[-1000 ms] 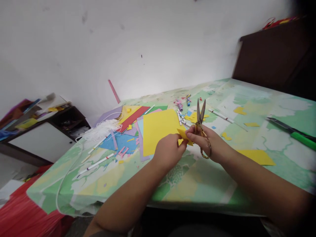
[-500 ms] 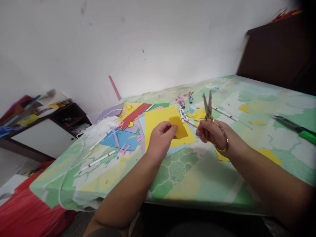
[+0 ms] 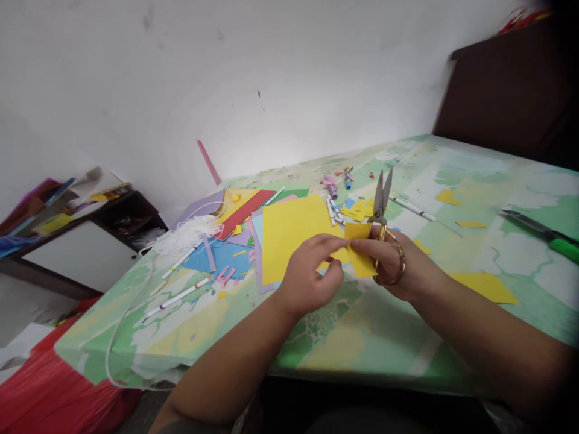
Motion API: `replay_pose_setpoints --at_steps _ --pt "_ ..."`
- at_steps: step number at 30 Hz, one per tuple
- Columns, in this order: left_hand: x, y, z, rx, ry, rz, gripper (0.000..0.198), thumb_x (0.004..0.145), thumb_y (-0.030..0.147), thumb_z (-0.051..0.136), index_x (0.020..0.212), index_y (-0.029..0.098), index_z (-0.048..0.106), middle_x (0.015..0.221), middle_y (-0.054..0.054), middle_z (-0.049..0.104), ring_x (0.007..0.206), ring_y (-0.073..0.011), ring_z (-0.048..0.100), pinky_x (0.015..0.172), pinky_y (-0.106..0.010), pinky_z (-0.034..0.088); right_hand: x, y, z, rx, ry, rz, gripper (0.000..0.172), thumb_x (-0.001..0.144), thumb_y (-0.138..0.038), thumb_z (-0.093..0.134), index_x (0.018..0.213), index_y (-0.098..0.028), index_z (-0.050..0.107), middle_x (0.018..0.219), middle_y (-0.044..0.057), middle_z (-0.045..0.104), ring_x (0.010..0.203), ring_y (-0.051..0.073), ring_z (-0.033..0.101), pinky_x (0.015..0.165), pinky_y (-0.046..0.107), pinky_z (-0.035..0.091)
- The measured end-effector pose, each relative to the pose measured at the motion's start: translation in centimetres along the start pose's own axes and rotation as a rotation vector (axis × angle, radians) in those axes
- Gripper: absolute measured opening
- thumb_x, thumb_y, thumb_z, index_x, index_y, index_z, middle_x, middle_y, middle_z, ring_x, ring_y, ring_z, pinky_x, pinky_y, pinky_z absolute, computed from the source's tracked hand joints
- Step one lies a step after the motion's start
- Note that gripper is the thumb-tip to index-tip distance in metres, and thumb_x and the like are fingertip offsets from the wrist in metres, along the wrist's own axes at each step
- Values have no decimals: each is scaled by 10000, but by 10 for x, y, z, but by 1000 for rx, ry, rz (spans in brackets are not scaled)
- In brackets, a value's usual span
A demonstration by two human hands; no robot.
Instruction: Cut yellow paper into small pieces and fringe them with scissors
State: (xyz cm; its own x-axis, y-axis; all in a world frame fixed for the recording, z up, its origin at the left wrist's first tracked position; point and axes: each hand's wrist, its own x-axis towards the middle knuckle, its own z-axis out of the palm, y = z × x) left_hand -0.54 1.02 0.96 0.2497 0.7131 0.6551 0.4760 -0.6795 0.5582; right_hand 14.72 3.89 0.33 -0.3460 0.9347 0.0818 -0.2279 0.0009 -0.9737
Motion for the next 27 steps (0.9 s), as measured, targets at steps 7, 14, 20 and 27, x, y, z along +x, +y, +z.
replay_pose_setpoints --at_steps 7,14,20,27 --pt "3 -3 12 -511 91 -648 164 699 313 619 740 158 653 752 -35 626 719 -137 560 695 -278 458 -5 -7 7 -586 -6 -81 184 667 -373 587 681 -195 541 622 -12 534 588 138 479 540 265 378" --pt "8 -7 8 -696 414 -711 174 678 335 657 716 166 644 679 6 607 601 -95 543 590 -238 436 -8 -6 7 -1041 222 -191 311 729 -508 486 629 -213 493 527 -13 492 508 132 424 467 260 312" --pt "11 0 3 -716 493 -546 117 691 263 654 769 177 653 688 -9 651 637 -113 595 619 -237 456 -7 -1 11 -1176 114 -133 406 748 -593 425 599 -217 392 552 -6 502 500 128 422 461 261 287" --pt "12 6 4 -807 517 -497 136 674 213 655 806 187 631 759 -17 683 734 -146 632 673 -264 491 -7 4 17 -1135 34 -121 377 763 -575 428 665 -211 443 614 13 529 564 150 462 507 275 316"
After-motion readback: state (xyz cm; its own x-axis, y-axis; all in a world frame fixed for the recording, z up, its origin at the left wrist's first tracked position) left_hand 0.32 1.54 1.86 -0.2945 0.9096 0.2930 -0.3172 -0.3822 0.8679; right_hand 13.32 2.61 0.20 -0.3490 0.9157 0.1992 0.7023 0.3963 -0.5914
